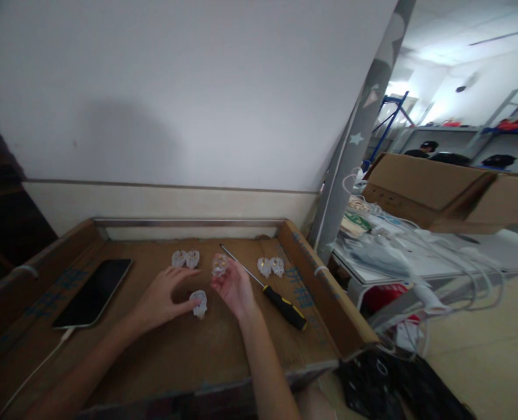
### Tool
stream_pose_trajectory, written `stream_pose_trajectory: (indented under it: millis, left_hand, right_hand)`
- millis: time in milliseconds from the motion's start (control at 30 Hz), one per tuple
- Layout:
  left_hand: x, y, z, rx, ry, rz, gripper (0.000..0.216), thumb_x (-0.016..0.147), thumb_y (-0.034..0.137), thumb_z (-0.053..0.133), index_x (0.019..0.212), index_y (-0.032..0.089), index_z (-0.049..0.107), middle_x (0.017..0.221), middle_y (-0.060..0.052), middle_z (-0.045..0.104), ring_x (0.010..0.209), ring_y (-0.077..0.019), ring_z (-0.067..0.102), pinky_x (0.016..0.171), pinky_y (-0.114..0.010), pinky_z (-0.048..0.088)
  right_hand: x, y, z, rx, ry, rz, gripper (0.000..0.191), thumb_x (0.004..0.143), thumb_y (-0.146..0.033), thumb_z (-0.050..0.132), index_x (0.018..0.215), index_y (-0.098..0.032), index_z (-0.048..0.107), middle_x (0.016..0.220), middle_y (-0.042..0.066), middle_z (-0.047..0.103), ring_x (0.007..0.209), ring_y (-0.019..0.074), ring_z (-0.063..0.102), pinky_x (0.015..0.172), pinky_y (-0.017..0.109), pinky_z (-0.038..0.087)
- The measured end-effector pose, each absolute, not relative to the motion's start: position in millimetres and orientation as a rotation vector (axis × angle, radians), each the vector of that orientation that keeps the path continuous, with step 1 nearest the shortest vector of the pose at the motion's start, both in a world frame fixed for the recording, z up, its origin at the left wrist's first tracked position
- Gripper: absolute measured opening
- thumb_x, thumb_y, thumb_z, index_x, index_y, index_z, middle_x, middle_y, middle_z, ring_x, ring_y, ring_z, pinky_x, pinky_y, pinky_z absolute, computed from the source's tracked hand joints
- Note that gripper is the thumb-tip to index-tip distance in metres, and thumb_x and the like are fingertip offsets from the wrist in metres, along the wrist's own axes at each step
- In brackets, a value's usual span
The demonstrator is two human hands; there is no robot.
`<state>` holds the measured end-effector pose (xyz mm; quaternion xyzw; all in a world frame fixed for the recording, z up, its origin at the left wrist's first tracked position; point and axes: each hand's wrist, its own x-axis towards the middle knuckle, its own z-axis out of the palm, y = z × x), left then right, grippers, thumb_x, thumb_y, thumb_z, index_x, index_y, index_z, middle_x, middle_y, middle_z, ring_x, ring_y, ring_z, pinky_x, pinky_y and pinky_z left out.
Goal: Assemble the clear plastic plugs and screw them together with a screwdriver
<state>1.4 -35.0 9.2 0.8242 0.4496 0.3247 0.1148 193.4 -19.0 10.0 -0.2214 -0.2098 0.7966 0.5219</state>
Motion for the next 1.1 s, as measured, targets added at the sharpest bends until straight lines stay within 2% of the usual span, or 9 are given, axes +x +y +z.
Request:
stream_pose_trajectory:
  millis: [100, 233, 467, 733, 933, 1100]
  left_hand:
    - [-1, -50, 8, 2.566, 1.339, 0.660, 0.059, 0.066, 0.055, 0.069, 0.115, 0.024, 0.057, 0.112, -0.006, 0.062, 0.104, -0.0301, 0.052, 0.092, -0.046, 0.036]
    - [6, -52, 7, 2.582, 1.360, 0.575, 0.050, 0.064, 0.049, 0.071, 0.104, 0.022, 0.061, 0.103, -0.005, 0.064, 0.098, -0.0289, 0.054, 0.088, -0.044, 0.037]
    - [15, -25, 11, 2.484, 1.347, 0.838, 0.051, 0.065, 0.031, 0.067, 0.113, 0.019, 0.052, 0.111, -0.008, 0.060, 0.105, -0.0287, 0.053, 0.091, -0.043, 0.039]
    - [19, -12, 6, 2.407, 1.284, 1.013, 0.053, 0.070, 0.027, 0.064, 0.120, 0.018, 0.047, 0.111, -0.010, 0.059, 0.103, -0.0269, 0.054, 0.091, -0.042, 0.043]
    - [7, -10, 3, 2.378, 1.327, 1.104, 0.054, 0.072, 0.025, 0.062, 0.123, 0.018, 0.045, 0.115, -0.011, 0.057, 0.105, -0.0266, 0.054, 0.093, -0.043, 0.043]
    - [15, -13, -3, 2.417, 1.297, 1.031, 0.055, 0.069, 0.024, 0.063, 0.121, 0.018, 0.046, 0.116, -0.010, 0.058, 0.108, -0.0271, 0.053, 0.095, -0.043, 0.041]
  right_hand:
    - [194, -17, 7, -0.531, -0.489, 1.895, 0.018, 0.082, -0.027, 0.049, 0.090, -0.017, 0.062, 0.067, 0.000, 0.066, 0.055, 0.0106, 0.060, 0.053, 0.021, 0.047]
    - [194, -16, 4, -0.553, -0.486, 1.873, 0.013, 0.080, -0.028, 0.054, 0.084, -0.018, 0.061, 0.065, -0.002, 0.066, 0.054, 0.0103, 0.060, 0.052, 0.021, 0.046]
    - [191, -18, 10, -0.574, -0.511, 1.859, 0.022, 0.082, -0.027, 0.053, 0.097, -0.015, 0.064, 0.068, -0.001, 0.066, 0.055, 0.0092, 0.059, 0.052, 0.020, 0.047]
    - [194, -16, 4, -0.641, -0.576, 1.720, 0.019, 0.070, -0.036, 0.070, 0.082, -0.022, 0.063, 0.066, -0.004, 0.063, 0.047, 0.0061, 0.051, 0.043, 0.017, 0.040]
    - [189, -10, -7, -0.800, -0.748, 1.480, 0.039, 0.056, -0.046, 0.077, 0.081, -0.022, 0.059, 0.064, -0.004, 0.061, 0.049, 0.0084, 0.052, 0.045, 0.020, 0.041]
    - [177, -11, -11, -0.951, -0.975, 1.124, 0.035, 0.062, -0.050, 0.072, 0.070, -0.019, 0.057, 0.056, -0.004, 0.055, 0.051, 0.0100, 0.049, 0.049, 0.022, 0.038]
